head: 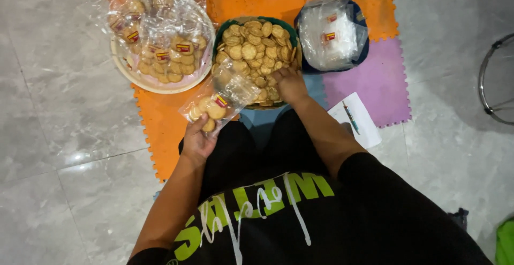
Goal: Packing small round cookies into individual plastic bags from a large container while sitting on the floor.
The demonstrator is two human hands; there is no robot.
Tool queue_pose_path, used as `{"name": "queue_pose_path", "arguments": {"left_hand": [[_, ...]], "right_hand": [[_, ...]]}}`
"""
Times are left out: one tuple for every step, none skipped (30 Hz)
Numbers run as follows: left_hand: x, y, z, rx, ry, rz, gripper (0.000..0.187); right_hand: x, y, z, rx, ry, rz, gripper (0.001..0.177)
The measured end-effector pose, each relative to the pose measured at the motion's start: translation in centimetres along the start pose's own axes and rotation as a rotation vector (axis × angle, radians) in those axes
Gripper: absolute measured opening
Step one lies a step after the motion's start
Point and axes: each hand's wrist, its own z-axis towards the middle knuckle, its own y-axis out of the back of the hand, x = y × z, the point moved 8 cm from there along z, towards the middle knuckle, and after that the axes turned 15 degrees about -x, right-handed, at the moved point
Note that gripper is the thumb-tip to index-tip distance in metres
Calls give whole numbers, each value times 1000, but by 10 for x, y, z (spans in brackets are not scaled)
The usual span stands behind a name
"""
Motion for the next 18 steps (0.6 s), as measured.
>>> {"name": "queue_pose_path", "arguments": {"left_hand": [[-1, 1, 1, 6, -11, 1, 31], [-3, 0, -4, 0, -19, -4, 31], [-4, -4, -9, 29, -6, 24, 35], [-3, -8, -15, 59, 8, 50, 39], [-6, -11, -20, 55, 0, 45, 39], [-7, -16, -26, 60, 3, 40, 36], [-8, -20, -33, 66, 6, 36, 34], [-7, -16, -29, 61, -1, 30, 34], [-5, -11, -25, 46, -4, 20, 32], [-3, -7, -20, 34, -4, 12, 31], [-6, -10, -23, 31, -8, 7, 31], [-9, -14, -26, 44, -21, 9, 30], [-11, -19, -29, 57, -33, 11, 30], [-16, -27, -38, 57, -32, 10, 30], [-23, -35, -47, 45, -60, 16, 32], [-30, -43, -55, 33, -86, 24, 34], [-31, -41, -52, 32, -84, 23, 34], [-33, -40, -49, 38, -98, 23, 33]], "right_hand": [[-4, -27, -3, 38, 65, -74, 29], [-7, -33, -3, 38, 74, -68, 29], [-10, -40, -2, 52, 80, -70, 28], [-13, -47, -2, 65, 87, -75, 27], [-9, -47, 0, 65, 96, -71, 27], [-9, -47, 0, 70, 79, -86, 29], [-8, -48, 1, 76, 62, -100, 31], [-8, -51, 0, 76, 72, -97, 31], [-10, -52, 0, 53, 63, -107, 30], [-13, -52, 0, 29, 50, -119, 29], [-11, -50, 2, 30, 57, -117, 29], [-11, -49, 2, 47, 40, -105, 30], [-12, -48, 2, 64, 23, -93, 32], [-12, -47, 3, 66, 24, -94, 32], [-14, -50, 2, 110, 9, -94, 29], [-16, -53, 0, 154, -6, -94, 26], [-13, -50, -2, 157, -7, -96, 26], [-11, -47, -3, 148, -26, -80, 27]]}}
